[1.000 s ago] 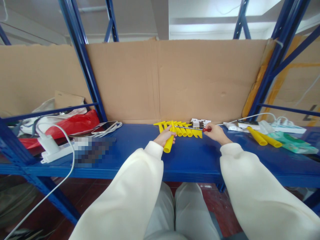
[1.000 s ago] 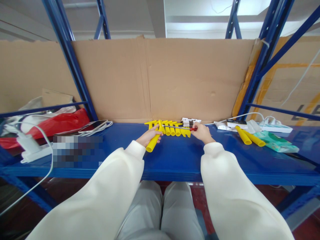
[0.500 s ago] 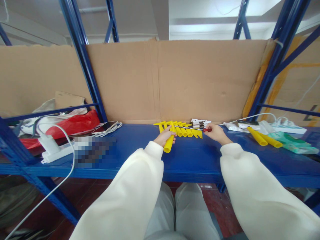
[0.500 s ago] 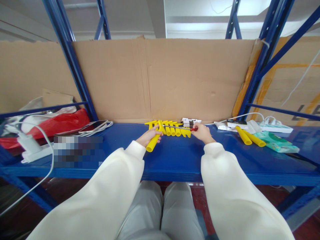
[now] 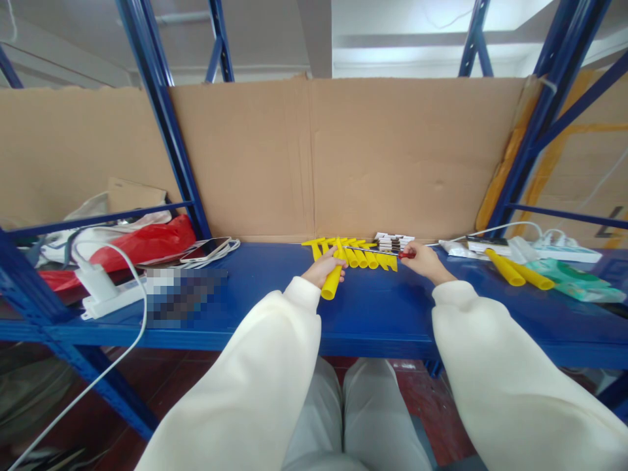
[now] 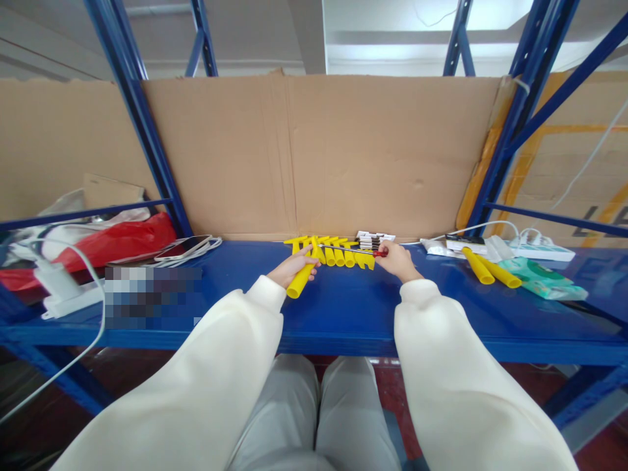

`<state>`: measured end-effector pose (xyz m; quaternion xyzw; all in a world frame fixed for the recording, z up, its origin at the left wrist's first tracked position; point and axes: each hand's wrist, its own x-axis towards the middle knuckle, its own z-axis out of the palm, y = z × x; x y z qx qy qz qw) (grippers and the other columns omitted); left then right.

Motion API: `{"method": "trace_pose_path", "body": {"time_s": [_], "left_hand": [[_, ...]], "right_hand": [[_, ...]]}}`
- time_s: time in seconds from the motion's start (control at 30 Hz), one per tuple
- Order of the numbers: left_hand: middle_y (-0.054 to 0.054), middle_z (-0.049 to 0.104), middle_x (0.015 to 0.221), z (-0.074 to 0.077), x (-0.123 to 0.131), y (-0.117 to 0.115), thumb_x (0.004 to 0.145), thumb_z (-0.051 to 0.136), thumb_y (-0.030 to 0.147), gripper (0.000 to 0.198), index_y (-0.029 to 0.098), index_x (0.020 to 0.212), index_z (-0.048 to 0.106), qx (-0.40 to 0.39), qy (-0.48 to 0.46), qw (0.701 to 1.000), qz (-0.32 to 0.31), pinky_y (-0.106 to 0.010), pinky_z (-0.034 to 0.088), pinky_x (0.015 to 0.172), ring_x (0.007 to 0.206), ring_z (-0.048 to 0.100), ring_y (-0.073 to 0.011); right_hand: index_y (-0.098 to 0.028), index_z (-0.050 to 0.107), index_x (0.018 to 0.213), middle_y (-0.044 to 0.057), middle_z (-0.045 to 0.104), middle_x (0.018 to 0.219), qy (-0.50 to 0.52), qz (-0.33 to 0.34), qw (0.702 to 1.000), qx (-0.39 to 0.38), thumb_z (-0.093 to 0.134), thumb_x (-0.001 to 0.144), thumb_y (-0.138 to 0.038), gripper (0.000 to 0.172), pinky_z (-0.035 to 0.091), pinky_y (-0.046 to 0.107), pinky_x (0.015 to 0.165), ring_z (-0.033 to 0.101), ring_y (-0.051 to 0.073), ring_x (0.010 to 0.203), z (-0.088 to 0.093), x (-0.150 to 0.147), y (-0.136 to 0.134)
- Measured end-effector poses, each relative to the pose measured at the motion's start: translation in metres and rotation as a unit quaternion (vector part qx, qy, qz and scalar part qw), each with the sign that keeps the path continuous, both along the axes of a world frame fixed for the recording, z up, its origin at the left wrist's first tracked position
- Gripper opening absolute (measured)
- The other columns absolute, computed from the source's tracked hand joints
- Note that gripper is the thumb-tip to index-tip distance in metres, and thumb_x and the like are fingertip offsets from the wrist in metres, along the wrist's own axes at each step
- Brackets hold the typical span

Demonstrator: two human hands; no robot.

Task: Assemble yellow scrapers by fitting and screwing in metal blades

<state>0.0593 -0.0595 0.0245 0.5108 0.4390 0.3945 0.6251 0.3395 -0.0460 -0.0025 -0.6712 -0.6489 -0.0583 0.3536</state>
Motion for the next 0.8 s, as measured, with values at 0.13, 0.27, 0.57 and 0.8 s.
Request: {"method": "trace_pose_path", "body": {"time_s": [0.13, 0.27, 0.57, 0.8], "left_hand": [[0.003, 0.052, 0.068, 0.0018, 0.0003, -0.0012, 0.088, 0.044, 0.001, 0.082, 0.027, 0.160, 0.015, -0.009, -0.001, 1.000, -0.005, -0.017, 0.038, 0.043, 0.047, 0.046, -0.0082], [0.003, 0.052, 0.068, 0.0044, 0.0007, -0.0028, 0.088, 0.043, 0.001, 0.081, 0.026, 0.160, 0.015, -0.022, -0.002, 1.000, -0.002, -0.016, 0.037, 0.042, 0.046, 0.045, -0.0079], [0.003, 0.051, 0.067, 0.0062, 0.0010, -0.0045, 0.089, 0.041, -0.001, 0.081, 0.025, 0.160, 0.012, -0.038, -0.022, 0.999, -0.002, -0.016, 0.036, 0.042, 0.044, 0.043, -0.0074], [0.004, 0.051, 0.066, 0.0022, 0.0006, 0.0001, 0.089, 0.043, 0.001, 0.080, 0.026, 0.160, 0.014, -0.029, -0.017, 0.999, -0.004, -0.016, 0.037, 0.043, 0.044, 0.045, -0.0082]], "right_hand": [[-0.023, 0.057, 0.070, 0.001, 0.069, 0.072, -0.005, 0.006, 1.000, 0.007, 0.061, 0.065, -0.024, 0.006, 0.040, 0.029, 0.062, 0.060, 0.019, 0.067, -0.0005, 0.0004, 0.0001], [-0.023, 0.058, 0.072, 0.001, 0.069, 0.073, -0.008, 0.004, 1.000, 0.006, 0.061, 0.066, -0.024, 0.006, 0.040, 0.029, 0.062, 0.061, 0.019, 0.068, -0.0011, 0.0006, 0.0008], [-0.024, 0.058, 0.073, 0.002, 0.070, 0.073, -0.024, 0.000, 1.000, 0.001, 0.062, 0.067, -0.023, 0.007, 0.040, 0.028, 0.062, 0.062, 0.020, 0.068, -0.0040, 0.0006, 0.0048], [-0.023, 0.057, 0.076, 0.002, 0.071, 0.077, -0.033, -0.030, 0.999, -0.025, 0.061, 0.067, -0.020, 0.010, 0.041, 0.029, 0.065, 0.064, 0.021, 0.072, 0.0012, -0.0072, -0.0021]]}}
